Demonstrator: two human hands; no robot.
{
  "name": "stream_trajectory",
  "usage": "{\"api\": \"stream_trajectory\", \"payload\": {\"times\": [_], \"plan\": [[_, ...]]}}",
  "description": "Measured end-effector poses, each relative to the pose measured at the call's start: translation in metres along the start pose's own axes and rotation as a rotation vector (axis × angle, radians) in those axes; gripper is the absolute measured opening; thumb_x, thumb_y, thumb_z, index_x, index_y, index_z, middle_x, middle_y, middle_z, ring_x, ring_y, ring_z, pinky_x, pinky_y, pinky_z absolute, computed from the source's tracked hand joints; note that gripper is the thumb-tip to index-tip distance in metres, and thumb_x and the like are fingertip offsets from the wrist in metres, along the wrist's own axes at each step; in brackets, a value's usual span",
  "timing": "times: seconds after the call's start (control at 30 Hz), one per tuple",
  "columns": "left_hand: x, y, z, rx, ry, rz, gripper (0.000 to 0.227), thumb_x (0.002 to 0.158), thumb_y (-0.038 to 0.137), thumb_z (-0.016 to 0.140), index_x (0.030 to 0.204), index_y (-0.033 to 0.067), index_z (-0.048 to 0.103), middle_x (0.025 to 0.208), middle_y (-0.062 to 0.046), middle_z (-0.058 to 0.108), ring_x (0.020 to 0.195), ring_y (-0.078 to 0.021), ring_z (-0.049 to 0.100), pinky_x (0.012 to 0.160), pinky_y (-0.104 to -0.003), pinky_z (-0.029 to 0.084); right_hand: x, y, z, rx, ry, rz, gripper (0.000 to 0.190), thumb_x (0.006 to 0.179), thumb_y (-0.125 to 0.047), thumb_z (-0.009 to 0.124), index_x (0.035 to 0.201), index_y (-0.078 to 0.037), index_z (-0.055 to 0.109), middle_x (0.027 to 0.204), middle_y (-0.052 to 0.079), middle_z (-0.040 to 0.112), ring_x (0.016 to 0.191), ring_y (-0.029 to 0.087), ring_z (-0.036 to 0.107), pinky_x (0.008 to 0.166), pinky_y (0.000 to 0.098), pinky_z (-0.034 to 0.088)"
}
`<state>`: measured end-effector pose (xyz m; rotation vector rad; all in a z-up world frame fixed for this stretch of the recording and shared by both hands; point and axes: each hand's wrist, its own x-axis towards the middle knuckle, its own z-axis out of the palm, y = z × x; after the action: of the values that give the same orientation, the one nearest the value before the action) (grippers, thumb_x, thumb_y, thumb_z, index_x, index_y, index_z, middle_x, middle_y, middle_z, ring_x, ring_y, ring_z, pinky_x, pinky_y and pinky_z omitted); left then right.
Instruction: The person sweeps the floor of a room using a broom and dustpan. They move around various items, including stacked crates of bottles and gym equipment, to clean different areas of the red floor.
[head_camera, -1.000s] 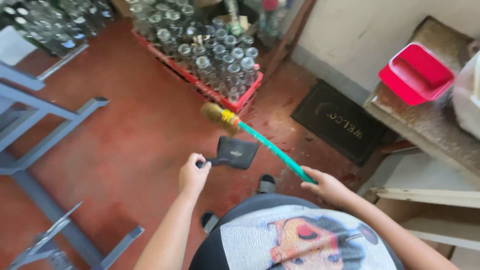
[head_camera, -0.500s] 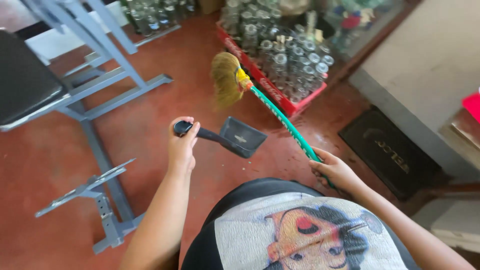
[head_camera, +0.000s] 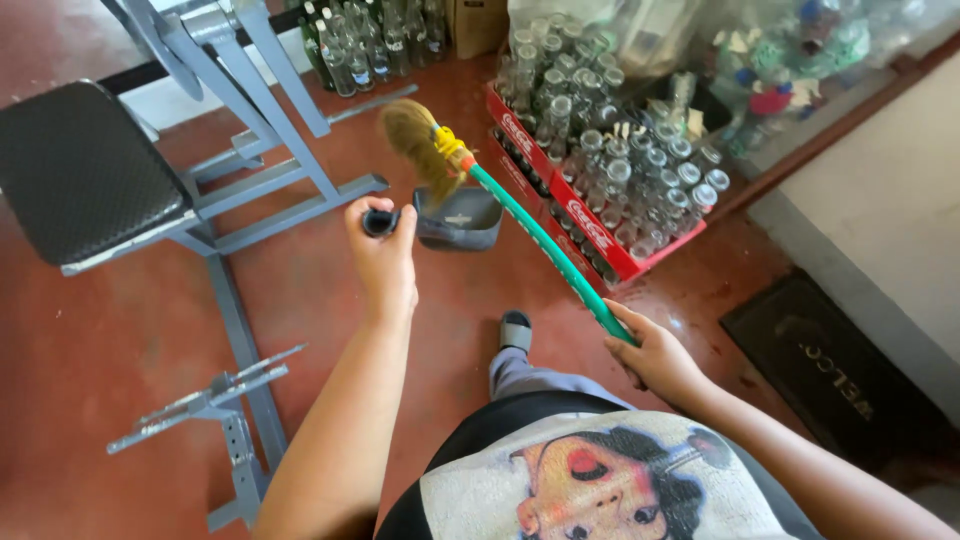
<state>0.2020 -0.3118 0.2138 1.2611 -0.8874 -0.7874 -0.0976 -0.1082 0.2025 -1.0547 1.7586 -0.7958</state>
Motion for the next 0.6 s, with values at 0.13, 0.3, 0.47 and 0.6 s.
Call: {"api": "stream_trajectory", "payload": {"times": [0.13, 0.3, 0.47, 0.6], "plan": [[0.057, 0.022, 0.025, 0.032, 0.101, 0.086, 0.031, 0.081, 0.017, 0.087, 0.096, 0.0257, 0.062, 0.102, 0.002, 0.068, 0.100, -0.0146, 0.066, 0.086, -0.036, 0.058, 0.071, -0.017, 0.006, 0.072, 0.006, -0.015, 0.057, 0.091, -0.009, 0.066, 0.147, -0.009, 0.054, 0.058, 0.019, 0.063, 0.035, 0.029, 0.060, 0.027, 0.0342, 0.044], [0.133, 0.046, 0.059, -0.058, 0.077, -0.016, 0.030, 0.091, 0.011, 0.080, 0.106, 0.0243, 0.058, 0.112, 0.000, 0.070, 0.106, -0.0180, 0.068, 0.082, -0.055, 0.061, 0.177, -0.054, 0.001, 0.023, -0.013, -0.060, 0.058, 0.088, -0.010, 0.067, 0.145, -0.016, 0.058, 0.061, 0.019, 0.068, 0.035, 0.027, 0.063, 0.028, 0.0351, 0.048], [0.194, 0.054, 0.126, -0.075, -0.033, 0.221, 0.029, 0.091, 0.001, 0.079, 0.110, 0.0141, 0.061, 0.119, -0.009, 0.069, 0.114, -0.0184, 0.064, 0.091, -0.043, 0.059, 0.253, -0.108, -0.015, 0.098, 0.007, -0.085, 0.058, 0.090, -0.010, 0.066, 0.146, -0.014, 0.056, 0.061, 0.018, 0.065, 0.035, 0.026, 0.061, 0.028, 0.0345, 0.046], [0.249, 0.066, 0.172, -0.130, -0.232, 0.491, 0.031, 0.092, -0.008, 0.076, 0.117, 0.0009, 0.059, 0.126, -0.020, 0.065, 0.129, -0.0309, 0.062, 0.109, -0.043, 0.052, 0.293, -0.142, -0.015, 0.206, 0.079, -0.129, 0.058, 0.090, -0.009, 0.064, 0.147, -0.013, 0.055, 0.058, 0.018, 0.066, 0.034, 0.025, 0.060, 0.030, 0.0324, 0.047]]}}
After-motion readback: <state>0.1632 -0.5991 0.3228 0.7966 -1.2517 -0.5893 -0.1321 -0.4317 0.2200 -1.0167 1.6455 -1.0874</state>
